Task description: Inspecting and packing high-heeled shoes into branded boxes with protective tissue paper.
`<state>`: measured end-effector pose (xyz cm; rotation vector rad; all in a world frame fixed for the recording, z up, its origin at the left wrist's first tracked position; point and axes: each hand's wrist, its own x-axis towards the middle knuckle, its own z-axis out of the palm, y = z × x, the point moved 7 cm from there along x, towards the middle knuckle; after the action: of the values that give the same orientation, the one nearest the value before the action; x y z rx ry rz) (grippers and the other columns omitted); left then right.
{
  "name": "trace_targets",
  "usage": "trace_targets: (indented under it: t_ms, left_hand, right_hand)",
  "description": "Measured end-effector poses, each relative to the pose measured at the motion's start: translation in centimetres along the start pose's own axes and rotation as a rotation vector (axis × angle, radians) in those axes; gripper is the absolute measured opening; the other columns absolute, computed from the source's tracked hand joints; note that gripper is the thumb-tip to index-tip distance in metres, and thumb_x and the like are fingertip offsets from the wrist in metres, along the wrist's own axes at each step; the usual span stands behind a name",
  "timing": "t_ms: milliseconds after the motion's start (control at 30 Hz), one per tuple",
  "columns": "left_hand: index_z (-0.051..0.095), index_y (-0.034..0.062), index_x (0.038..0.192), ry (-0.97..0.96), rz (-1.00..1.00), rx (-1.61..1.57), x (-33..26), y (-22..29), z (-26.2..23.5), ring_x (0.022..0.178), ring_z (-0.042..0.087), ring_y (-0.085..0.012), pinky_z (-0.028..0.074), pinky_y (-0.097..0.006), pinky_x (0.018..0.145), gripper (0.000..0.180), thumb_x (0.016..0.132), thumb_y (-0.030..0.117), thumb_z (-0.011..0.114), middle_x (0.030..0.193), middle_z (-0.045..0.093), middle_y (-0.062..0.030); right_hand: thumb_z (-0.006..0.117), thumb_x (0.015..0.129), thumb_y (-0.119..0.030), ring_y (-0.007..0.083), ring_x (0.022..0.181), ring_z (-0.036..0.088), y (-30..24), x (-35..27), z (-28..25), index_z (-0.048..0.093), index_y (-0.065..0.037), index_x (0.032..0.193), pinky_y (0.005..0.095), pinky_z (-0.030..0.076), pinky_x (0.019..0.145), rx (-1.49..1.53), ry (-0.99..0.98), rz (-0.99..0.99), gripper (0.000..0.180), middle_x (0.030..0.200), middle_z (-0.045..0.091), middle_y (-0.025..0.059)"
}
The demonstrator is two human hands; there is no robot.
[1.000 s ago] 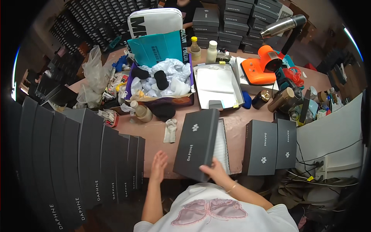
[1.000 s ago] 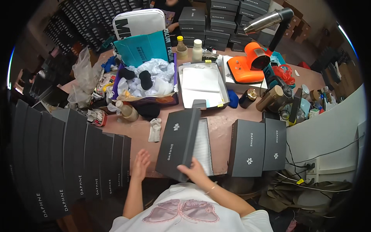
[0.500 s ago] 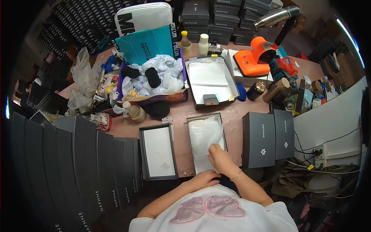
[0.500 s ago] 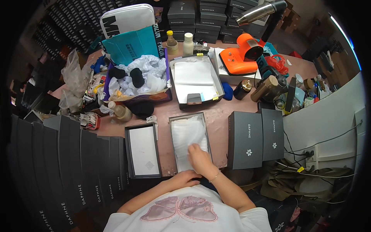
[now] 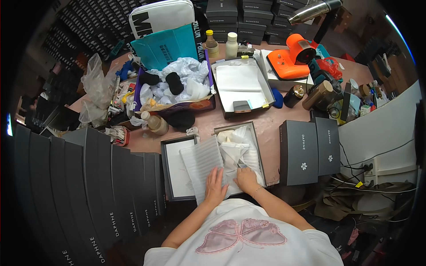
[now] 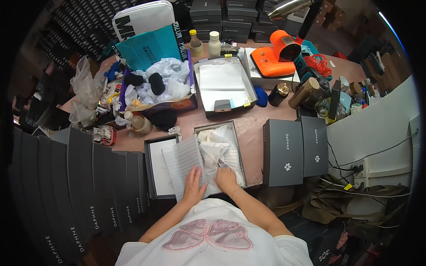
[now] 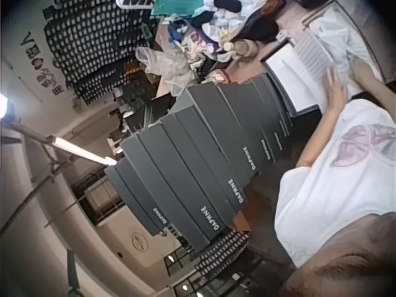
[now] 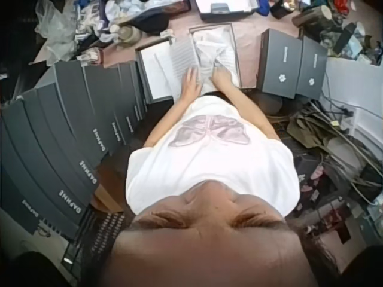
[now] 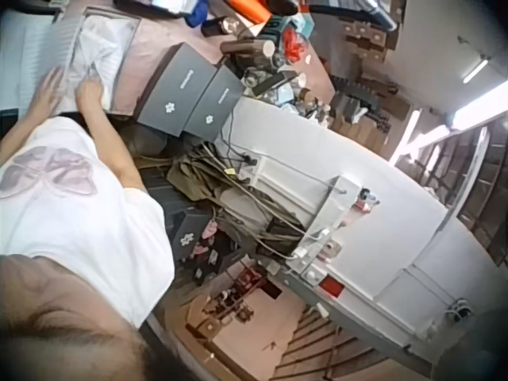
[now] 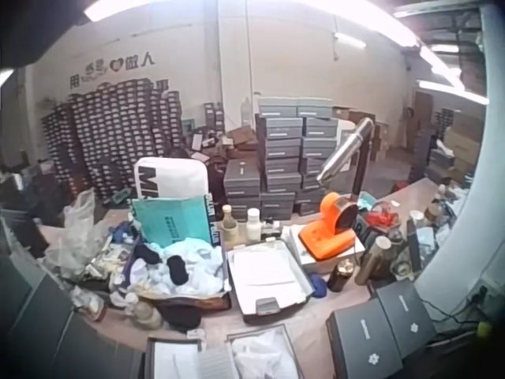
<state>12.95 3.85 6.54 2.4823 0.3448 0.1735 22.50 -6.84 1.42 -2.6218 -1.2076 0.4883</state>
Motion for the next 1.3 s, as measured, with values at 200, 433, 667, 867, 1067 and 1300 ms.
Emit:
trace_targets:
  t_ms: [200, 433, 667, 867, 1067, 1300]
  left_hand:
    - [0.025, -0.0021, 0.143, 0.133, -0.227, -0.524, 0.4, -1.4, -2.3, 0.133, 0.032, -0.0397, 0.027, -0.046, 0.109, 0.088, 0.076, 0.026, 0.076, 0.14, 0.035, -0.0262]
    - [0.034, -0.0037, 0.137, 0.196, -0.311, -0.913, 1.9, 2.6, -3.0, 0.117, 0.05, -0.0277, 0.042, -0.036, 0.097, 0.074, 0.081, 0.025, 0.073, 0.13, 0.047, -0.0216]
    - [0.058, -0.0028, 0.111, 0.435, -0.685, -1.369, 1.0, -3.1, -3.0, 0.089, 0.064, -0.0187, 0.053, -0.032, 0.077, 0.027, 0.09, 0.014, 0.062, 0.104, 0.064, -0.0097]
    - [0.058, -0.0011, 0.113, 0.518, -0.861, -1.642, 0.6, -5.4, -3.7, 0.095, 0.064, -0.0227, 0.055, -0.037, 0.079, 0.034, 0.089, 0.023, 0.062, 0.109, 0.063, -0.0116]
    - [0.057, 0.0036, 0.118, 0.321, -0.947, -1.803, 1.4, -7.1, -3.5, 0.104, 0.062, -0.0262, 0.05, -0.043, 0.092, 0.04, 0.09, 0.032, 0.055, 0.115, 0.063, -0.0093]
    - [0.057, 0.0097, 0.122, 0.223, -0.911, -1.924, 4.4, -8.8, -5.1, 0.111, 0.059, -0.0278, 0.049, -0.046, 0.095, 0.039, 0.093, 0.034, 0.048, 0.121, 0.061, -0.0092]
  right_hand:
    - [0.063, 0.084, -0.027, 0.0213, 0.069, 0.061, 2.1, 2.7, -0.9, 0.063, -0.001, 0.092, 0.0322, 0.05, 0.064, 0.407, -0.141, 0.063, 0.027, 0.084, 0.065, 0.0115]
    - [0.06, 0.091, -0.025, 0.0123, 0.082, 0.058, -2.9, 1.6, -5.0, 0.063, 0.001, 0.106, 0.0271, 0.047, 0.07, 1.454, -0.384, 0.222, 0.03, 0.092, 0.064, 0.0054]
    - [0.067, 0.081, -0.011, 0.028, 0.086, 0.061, 0.2, 1.6, -16.7, 0.061, -0.001, 0.108, 0.0358, 0.05, 0.078, 0.765, 0.467, -0.033, 0.028, 0.101, 0.061, 0.015]
    - [0.068, 0.076, -0.014, 0.0257, 0.095, 0.061, 0.3, -5.4, -8.9, 0.065, -0.007, 0.097, 0.0519, 0.035, 0.103, 0.077, -0.211, -0.346, 0.023, 0.092, 0.062, 0.0105]
    - [0.065, 0.08, -0.025, 0.0216, 0.083, 0.059, -1.1, -5.9, -9.4, 0.064, -0.011, 0.078, 0.0547, 0.025, 0.108, 0.055, -0.022, -0.452, 0.015, 0.069, 0.058, 0.0036]
    - [0.06, 0.088, -0.032, 0.0278, 0.083, 0.06, -1.8, -0.8, -18.6, 0.063, -0.006, 0.08, 0.0548, 0.029, 0.104, 0.235, -0.009, -0.419, 0.027, 0.075, 0.063, 0.0103]
